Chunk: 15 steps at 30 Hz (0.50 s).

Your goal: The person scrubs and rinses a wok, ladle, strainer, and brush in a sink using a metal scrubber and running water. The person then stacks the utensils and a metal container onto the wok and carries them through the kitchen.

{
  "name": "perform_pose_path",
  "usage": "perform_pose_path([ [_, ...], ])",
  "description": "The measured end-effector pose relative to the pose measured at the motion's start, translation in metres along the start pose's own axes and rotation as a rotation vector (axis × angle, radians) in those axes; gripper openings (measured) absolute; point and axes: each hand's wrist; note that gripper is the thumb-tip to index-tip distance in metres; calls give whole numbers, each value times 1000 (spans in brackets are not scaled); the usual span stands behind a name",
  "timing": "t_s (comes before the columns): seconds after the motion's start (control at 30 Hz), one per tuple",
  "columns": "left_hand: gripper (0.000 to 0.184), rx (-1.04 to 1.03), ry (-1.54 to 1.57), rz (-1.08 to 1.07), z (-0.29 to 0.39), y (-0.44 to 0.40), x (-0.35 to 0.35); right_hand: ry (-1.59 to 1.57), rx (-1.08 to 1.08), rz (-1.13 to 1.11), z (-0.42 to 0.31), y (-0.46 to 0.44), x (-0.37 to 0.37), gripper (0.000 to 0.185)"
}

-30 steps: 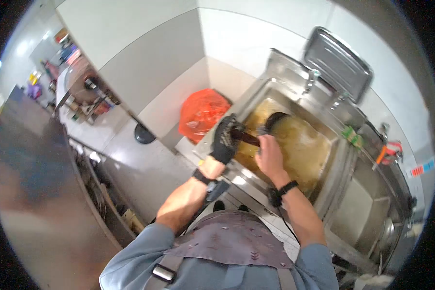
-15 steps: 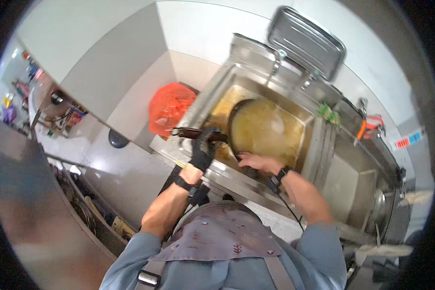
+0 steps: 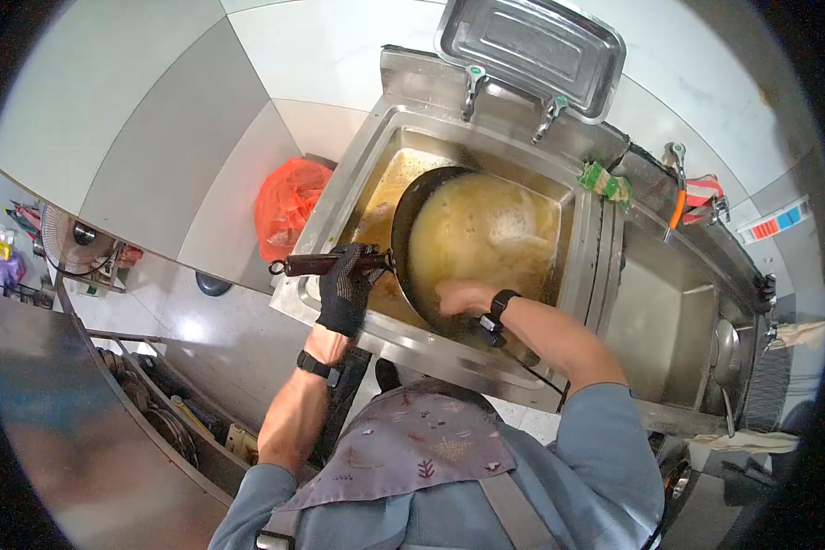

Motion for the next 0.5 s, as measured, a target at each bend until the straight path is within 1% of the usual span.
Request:
perform_pose_path([
  [0.07, 21, 285, 418, 95, 3, -2, 1, -415, -71, -76, -20, 10, 18, 45],
  [0.1, 19, 81, 74, 32, 0, 0, 2, -413, -67, -74, -15, 1, 17, 45],
  [0.13, 18, -128, -260, 41, -2, 2, 2, -536, 101, -15, -10, -11, 11, 57],
  [0.17, 18, 5, -109, 61, -3, 1, 4, -655, 272, 44, -4, -22, 9, 71],
  [0.2, 18, 135, 43, 81, -2, -1, 5, -651, 279, 44, -15, -16, 23, 71],
  [0.23, 18, 269, 304, 132, -1, -3, 3, -739, 312, 66, -39, 1, 45, 72],
  [0.27, 18, 267, 300, 135, 2, -3, 2, -832, 344, 86, -51, 10, 58, 73],
  [0.3, 18, 254, 284, 114, 9, -1, -1, -567, 397, 391, -26, -34, 34, 69],
  [0.33, 18, 240, 268, 92, 14, 1, -3, -570, 402, 390, -22, -49, 33, 69],
  [0.37, 16, 191, 178, 63, 15, 4, -3, -543, 397, 589, -22, -61, 35, 70],
  [0.4, 16, 186, 171, 65, 17, 6, -4, -511, 391, 790, -24, -68, 43, 71],
  [0.43, 16, 169, 113, 58, 20, 8, -5, -463, 398, 875, -23, -73, 50, 73],
  [0.47, 15, 157, 54, 52, 21, 11, -6, -494, 370, 850, -19, -77, 60, 77],
  [0.5, 15, 194, 118, 61, 26, 13, -11, -497, 385, 882, -9, -87, 64, 78],
])
Point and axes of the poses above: each hand's wrist, its own y-axis away from the middle knuckle, its own x-axis out of the back of the hand, z = x × y, and after that the axes turned 10 degrees about -y, right-handed
